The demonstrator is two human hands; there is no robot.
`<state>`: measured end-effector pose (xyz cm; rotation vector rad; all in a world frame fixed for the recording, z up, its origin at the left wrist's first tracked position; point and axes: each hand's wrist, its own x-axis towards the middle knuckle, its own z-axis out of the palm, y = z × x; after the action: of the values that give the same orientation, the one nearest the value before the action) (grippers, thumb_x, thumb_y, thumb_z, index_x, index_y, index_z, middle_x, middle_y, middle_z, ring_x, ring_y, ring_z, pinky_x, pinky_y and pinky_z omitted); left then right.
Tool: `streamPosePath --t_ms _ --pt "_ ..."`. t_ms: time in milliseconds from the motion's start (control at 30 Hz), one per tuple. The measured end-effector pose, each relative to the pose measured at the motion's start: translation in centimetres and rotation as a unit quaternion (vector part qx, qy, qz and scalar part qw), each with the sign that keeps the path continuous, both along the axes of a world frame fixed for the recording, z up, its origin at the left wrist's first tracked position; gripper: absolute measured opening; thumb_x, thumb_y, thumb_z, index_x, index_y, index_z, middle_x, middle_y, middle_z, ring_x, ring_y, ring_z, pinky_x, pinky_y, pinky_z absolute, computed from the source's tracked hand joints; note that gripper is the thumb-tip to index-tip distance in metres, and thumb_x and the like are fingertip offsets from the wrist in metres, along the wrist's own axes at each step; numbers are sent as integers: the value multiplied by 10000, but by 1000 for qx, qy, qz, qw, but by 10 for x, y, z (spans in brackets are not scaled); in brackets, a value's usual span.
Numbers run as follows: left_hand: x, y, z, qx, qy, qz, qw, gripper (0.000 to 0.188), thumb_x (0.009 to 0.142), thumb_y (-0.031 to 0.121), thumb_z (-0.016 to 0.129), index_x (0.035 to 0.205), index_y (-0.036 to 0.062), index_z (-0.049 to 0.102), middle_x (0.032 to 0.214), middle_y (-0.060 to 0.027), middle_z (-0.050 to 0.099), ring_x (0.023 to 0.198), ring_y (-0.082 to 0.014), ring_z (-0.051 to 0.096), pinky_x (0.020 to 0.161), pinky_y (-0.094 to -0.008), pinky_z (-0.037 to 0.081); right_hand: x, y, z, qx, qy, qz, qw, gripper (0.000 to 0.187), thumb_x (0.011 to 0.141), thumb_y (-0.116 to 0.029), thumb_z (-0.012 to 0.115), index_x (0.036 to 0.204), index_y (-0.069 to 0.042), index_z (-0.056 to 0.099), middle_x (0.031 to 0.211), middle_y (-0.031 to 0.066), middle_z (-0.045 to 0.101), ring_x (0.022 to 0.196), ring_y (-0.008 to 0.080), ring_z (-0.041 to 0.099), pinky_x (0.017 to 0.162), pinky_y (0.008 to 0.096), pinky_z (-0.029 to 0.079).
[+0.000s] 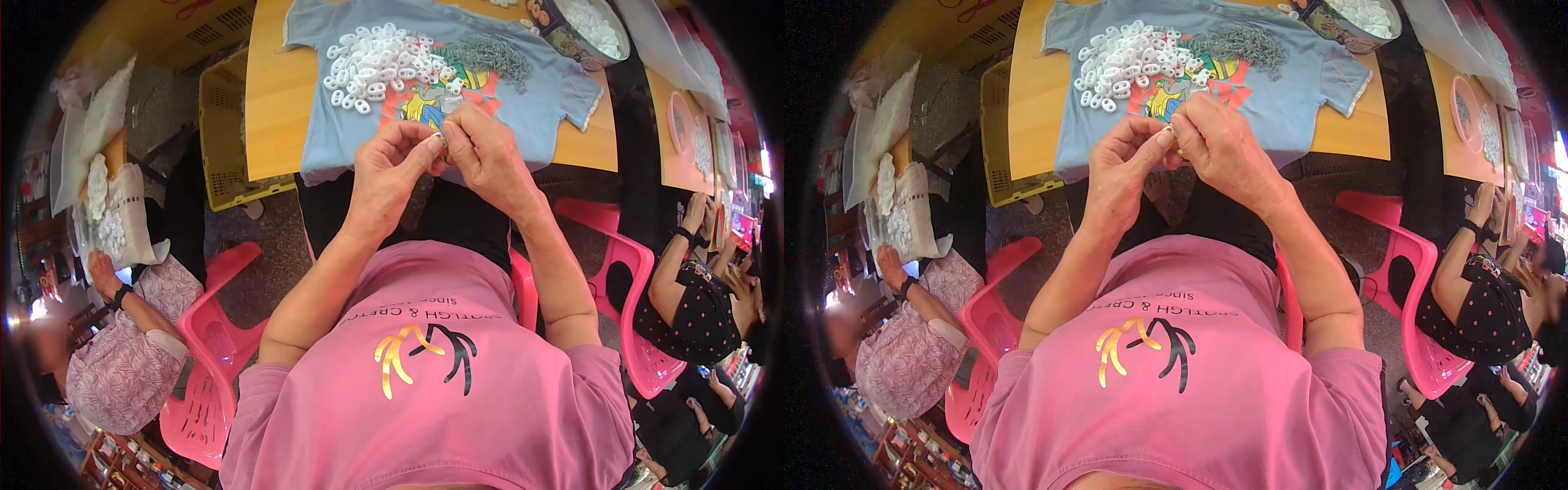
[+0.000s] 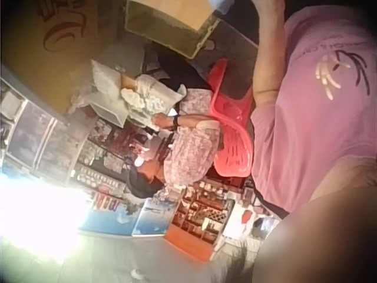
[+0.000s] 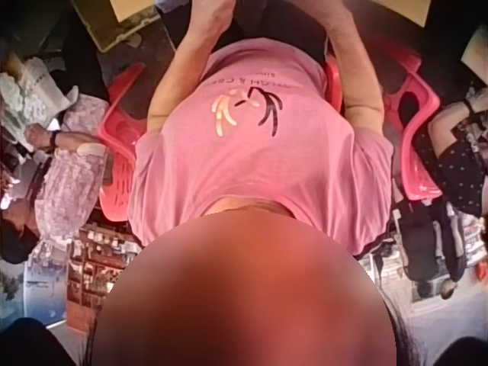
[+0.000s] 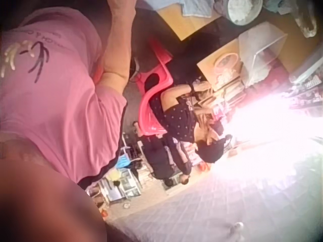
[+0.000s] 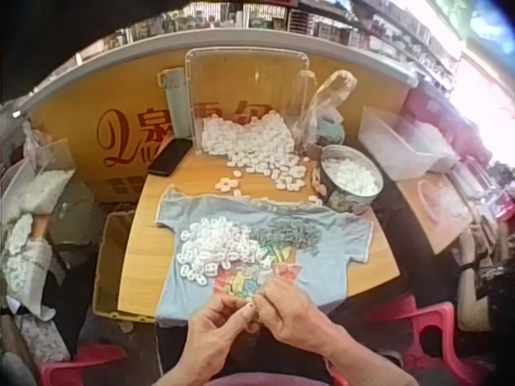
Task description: Attaching plastic fasteners to small cartoon character tags at a workshop table.
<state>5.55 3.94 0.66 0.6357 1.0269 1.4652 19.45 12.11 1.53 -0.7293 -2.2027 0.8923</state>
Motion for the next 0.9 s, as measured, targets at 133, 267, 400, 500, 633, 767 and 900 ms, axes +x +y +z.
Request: streamPosePath --t_ms 133,267,400,500,633,767,900 --pt "1 1 -11 -25 -59 21 998 158 903 105 643 990 -18 597 841 -53 640 724 -104 604 661 -241 493 1 0 2 22 -22 -12 999 121 941 -78 541 864 14 534 755 116 540 624 233 542 578 322 433" --pt "-4 2 -10 -22 -54 6 998 164 904 111 645 994 -17 597 830 -52 638 714 -102 602 658 -241 493 4 -1 3 5 -19 -9 1000 114 933 -82 561 877 16 543 767 117 540 648 244 547 589 328 435" --pt "-6 2 -8 -35 -37 -4 999 161 901 110 647 990 -15 600 811 -47 638 706 -97 601 656 -239 491 6 1 5 11 -12 12 1000 115 916 -85 587 879 16 546 770 120 531 679 265 541 606 340 434" --pt "-6 0 -4 -33 -32 -8 999 152 898 108 650 979 -13 607 808 -49 643 706 -95 602 657 -235 493 9 1 9 22 -19 27 999 114 915 -79 585 868 15 540 771 122 528 685 273 535 617 342 436" --pt "-8 -2 -1 -25 -25 -13 999 137 893 101 655 960 -12 618 817 -56 653 711 -94 605 655 -230 495 9 1 9 7 -6 61 998 115 923 -70 567 851 13 533 765 119 528 669 268 540 608 337 440" --pt "-9 -1 0 -12 3 -18 1000 134 889 96 657 957 -13 618 822 -57 656 709 -91 603 655 -229 498 7 1 2 -9 3 61 998 114 927 -67 559 848 11 535 751 112 526 648 255 546 583 333 441" --pt "-7 6 -9 -31 2 -5 999 135 890 100 657 955 -12 617 825 -52 651 707 -83 599 655 -227 497 6 3 -6 1 -12 36 999 117 924 -75 568 853 15 541 738 104 528 641 241 552 572 330 442"
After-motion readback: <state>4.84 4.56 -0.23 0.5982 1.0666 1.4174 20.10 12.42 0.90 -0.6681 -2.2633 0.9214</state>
